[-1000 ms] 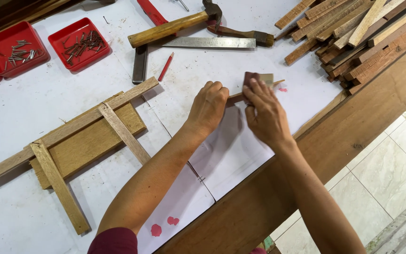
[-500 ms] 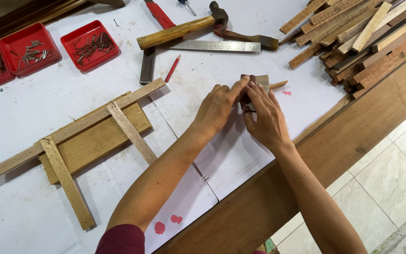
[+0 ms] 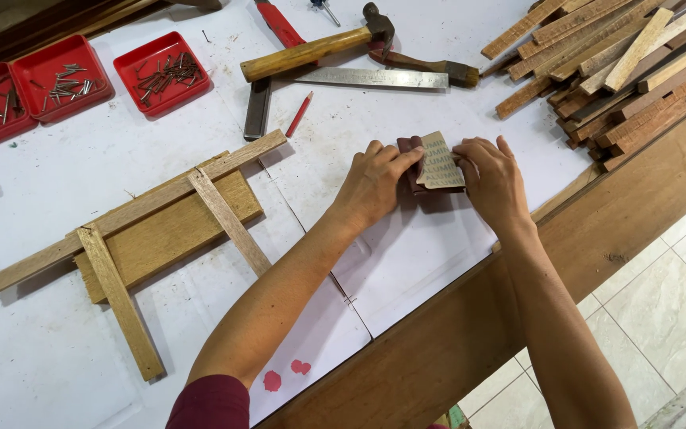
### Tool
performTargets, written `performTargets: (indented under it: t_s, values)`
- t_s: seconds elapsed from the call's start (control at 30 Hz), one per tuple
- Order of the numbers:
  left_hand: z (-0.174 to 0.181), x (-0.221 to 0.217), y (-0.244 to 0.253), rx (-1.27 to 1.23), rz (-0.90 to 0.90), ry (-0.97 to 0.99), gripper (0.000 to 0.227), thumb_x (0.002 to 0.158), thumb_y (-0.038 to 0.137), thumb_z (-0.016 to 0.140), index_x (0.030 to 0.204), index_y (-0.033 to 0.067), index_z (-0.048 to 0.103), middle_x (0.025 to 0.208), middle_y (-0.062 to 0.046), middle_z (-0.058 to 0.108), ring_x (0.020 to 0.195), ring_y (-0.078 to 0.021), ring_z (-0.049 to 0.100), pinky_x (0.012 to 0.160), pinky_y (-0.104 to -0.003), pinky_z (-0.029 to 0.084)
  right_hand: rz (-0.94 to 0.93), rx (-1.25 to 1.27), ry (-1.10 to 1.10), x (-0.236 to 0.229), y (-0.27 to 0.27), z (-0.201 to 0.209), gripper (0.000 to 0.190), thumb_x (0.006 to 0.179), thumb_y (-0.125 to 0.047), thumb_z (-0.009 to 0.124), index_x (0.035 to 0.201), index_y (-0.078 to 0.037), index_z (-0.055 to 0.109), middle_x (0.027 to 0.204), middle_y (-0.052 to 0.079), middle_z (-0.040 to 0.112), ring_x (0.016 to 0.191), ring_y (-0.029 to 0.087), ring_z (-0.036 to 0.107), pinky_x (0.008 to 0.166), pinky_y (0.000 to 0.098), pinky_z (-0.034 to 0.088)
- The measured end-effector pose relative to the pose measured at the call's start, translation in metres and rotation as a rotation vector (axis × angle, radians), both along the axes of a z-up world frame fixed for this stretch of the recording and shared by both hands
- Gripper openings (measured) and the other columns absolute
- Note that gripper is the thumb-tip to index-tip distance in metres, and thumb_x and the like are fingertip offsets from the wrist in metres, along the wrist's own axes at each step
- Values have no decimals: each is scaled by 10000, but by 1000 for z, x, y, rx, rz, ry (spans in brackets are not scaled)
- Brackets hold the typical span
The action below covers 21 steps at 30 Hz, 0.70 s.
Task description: Marking, sanding, and nailing wooden strips together to assemble a small frame.
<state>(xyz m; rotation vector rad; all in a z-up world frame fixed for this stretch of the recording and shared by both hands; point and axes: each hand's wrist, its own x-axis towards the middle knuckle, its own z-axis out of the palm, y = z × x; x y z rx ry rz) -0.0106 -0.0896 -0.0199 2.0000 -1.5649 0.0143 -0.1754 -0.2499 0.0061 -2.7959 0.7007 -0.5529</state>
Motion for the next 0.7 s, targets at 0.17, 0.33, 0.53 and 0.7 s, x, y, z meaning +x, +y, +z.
performTargets:
  t_s: [0.17,0.33,0.53,0.7]
  values:
    - [13,7,3,46,-10,102,684,789,218,615,1456,71,573,1155,-122,668,1132,-267,591,1079,-488,393,34,-23,-51,0,12,11,54,1068,-73,637,1109,-75,672,1064,80,698,1039,262,659,1126,490,470]
    - [62,3,11,109,-26,133,879,804,671,580,1390,16,573,1155,-178,654,1153,-294,574,1118,-601,230,67,-90,-72,2,23,13,34,1072,-43,622,1081,-75,615,980,79,651,998,272,616,980,463,481]
    - [82,-22,10,176,213,135,864,791,706,659,1352,51,598,1133,-178,663,1153,-297,577,1156,-537,305,115,-128,-118,9,38,15,249,873,23,603,1106,-64,588,1002,90,635,968,277,585,1003,424,427]
    - [45,-32,2,-118,282,-223,772,703,365,769,1441,203,614,1355,-269,544,1242,-344,535,1037,-615,386,99,-148,-228,10,40,12,79,1057,-21,624,1105,-64,579,997,74,634,973,268,579,959,412,412]
